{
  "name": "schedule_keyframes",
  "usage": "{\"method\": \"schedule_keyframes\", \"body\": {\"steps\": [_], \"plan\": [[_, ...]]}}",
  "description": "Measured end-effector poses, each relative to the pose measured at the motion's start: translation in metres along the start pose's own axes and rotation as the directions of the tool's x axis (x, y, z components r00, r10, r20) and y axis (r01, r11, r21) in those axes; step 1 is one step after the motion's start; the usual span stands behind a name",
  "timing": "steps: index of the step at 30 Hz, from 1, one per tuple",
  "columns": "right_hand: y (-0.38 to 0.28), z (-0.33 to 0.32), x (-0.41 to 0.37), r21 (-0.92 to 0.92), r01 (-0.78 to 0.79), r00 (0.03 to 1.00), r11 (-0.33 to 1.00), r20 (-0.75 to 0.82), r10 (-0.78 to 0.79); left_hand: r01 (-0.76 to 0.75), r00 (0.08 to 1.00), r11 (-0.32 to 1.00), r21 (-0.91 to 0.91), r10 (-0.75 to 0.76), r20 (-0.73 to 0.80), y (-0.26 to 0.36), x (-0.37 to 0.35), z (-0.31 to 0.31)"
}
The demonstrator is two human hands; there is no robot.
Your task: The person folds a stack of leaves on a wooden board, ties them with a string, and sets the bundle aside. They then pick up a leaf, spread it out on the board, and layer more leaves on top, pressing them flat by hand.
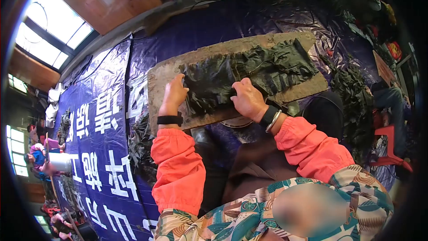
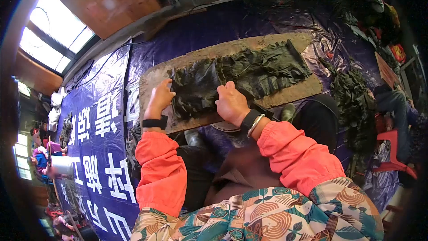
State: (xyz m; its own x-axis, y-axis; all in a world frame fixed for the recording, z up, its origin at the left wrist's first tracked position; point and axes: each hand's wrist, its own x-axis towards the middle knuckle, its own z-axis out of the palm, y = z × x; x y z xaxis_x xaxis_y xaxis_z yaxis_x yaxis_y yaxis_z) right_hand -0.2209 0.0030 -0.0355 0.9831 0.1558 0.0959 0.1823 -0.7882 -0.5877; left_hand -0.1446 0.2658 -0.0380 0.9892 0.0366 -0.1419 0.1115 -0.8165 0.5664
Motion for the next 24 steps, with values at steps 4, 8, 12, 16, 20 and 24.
{"method": "schedule_keyframes", "body": {"steps": [4,8,12,16,20,24], "plan": [[0.009,-0.007,-0.005,0.037,0.057,0.998,0.998,0.002,-0.058,0.000,1.000,1.000,-0.008,0.000,0.006,0.002,0.004,-0.007],[0.031,-0.034,-0.009,0.074,0.108,0.993,0.991,-0.053,-0.104,0.043,0.999,0.999,-0.003,-0.043,0.011,0.012,0.000,-0.013],[0.097,-0.085,0.007,-0.058,0.008,0.952,0.998,-0.305,-0.026,0.034,0.989,0.994,-0.104,-0.019,0.145,0.006,-0.002,-0.017],[0.175,-0.144,0.037,-0.162,-0.432,0.837,0.887,-0.437,0.328,0.052,0.993,0.998,-0.022,-0.050,0.103,0.007,0.002,-0.017],[0.220,-0.168,0.056,-0.197,-0.550,0.822,0.812,-0.300,0.484,-0.016,0.969,0.981,0.193,0.063,-0.240,0.040,0.005,-0.012],[0.224,-0.166,0.058,-0.293,-0.589,0.808,0.753,-0.209,0.551,-0.491,0.802,0.850,0.189,0.526,-0.284,0.117,-0.023,0.028]]}}
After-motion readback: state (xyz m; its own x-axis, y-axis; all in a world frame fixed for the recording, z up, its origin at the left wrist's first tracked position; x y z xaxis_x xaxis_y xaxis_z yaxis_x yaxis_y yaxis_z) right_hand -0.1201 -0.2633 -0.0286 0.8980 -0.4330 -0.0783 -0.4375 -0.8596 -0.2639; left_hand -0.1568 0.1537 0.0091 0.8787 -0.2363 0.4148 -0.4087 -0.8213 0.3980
